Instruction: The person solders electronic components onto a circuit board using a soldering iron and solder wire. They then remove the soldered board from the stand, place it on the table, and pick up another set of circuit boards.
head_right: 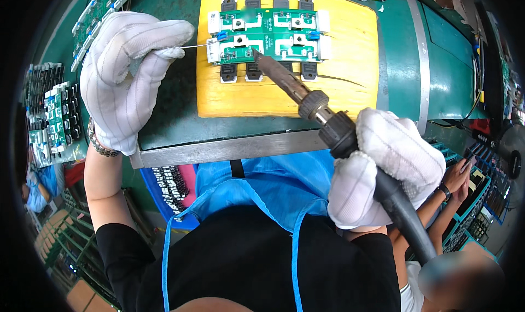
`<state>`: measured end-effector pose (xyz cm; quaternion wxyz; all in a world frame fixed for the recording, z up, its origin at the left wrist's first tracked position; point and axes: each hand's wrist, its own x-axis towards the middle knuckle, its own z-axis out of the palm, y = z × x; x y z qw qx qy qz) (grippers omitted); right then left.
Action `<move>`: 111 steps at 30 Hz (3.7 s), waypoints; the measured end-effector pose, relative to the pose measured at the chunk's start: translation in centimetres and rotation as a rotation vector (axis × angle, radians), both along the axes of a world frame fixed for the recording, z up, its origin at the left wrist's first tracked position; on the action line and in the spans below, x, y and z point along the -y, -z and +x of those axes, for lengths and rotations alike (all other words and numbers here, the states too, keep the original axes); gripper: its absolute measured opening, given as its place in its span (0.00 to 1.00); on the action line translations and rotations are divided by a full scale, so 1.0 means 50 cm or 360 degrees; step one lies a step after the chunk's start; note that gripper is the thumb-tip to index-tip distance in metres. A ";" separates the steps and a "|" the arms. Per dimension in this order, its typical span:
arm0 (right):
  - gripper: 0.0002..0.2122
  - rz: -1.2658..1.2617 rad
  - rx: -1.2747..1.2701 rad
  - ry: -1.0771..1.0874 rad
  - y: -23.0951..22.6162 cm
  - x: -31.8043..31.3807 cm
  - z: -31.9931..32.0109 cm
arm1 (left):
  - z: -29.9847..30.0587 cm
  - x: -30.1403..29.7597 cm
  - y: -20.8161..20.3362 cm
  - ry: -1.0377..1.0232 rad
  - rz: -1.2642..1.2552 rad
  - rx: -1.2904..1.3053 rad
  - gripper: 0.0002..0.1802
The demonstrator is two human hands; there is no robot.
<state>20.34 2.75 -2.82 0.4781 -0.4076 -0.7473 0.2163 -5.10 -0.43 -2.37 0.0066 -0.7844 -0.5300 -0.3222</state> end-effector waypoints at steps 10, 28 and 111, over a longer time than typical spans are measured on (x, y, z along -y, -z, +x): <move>0.08 0.0017 -0.0762 0.0294 -0.014 -0.067 0.091 | -0.007 0.031 -0.006 -0.0400 0.0287 -0.0157 0.12; 0.27 -0.0246 -0.0647 0.0126 0.063 0.003 0.065 | 0.118 -0.026 -0.070 -0.0629 -0.0240 0.0424 0.02; 0.18 -0.0039 -0.0211 0.0083 0.108 0.012 0.092 | 0.062 -0.033 0.017 0.0074 -0.0097 -0.0166 0.10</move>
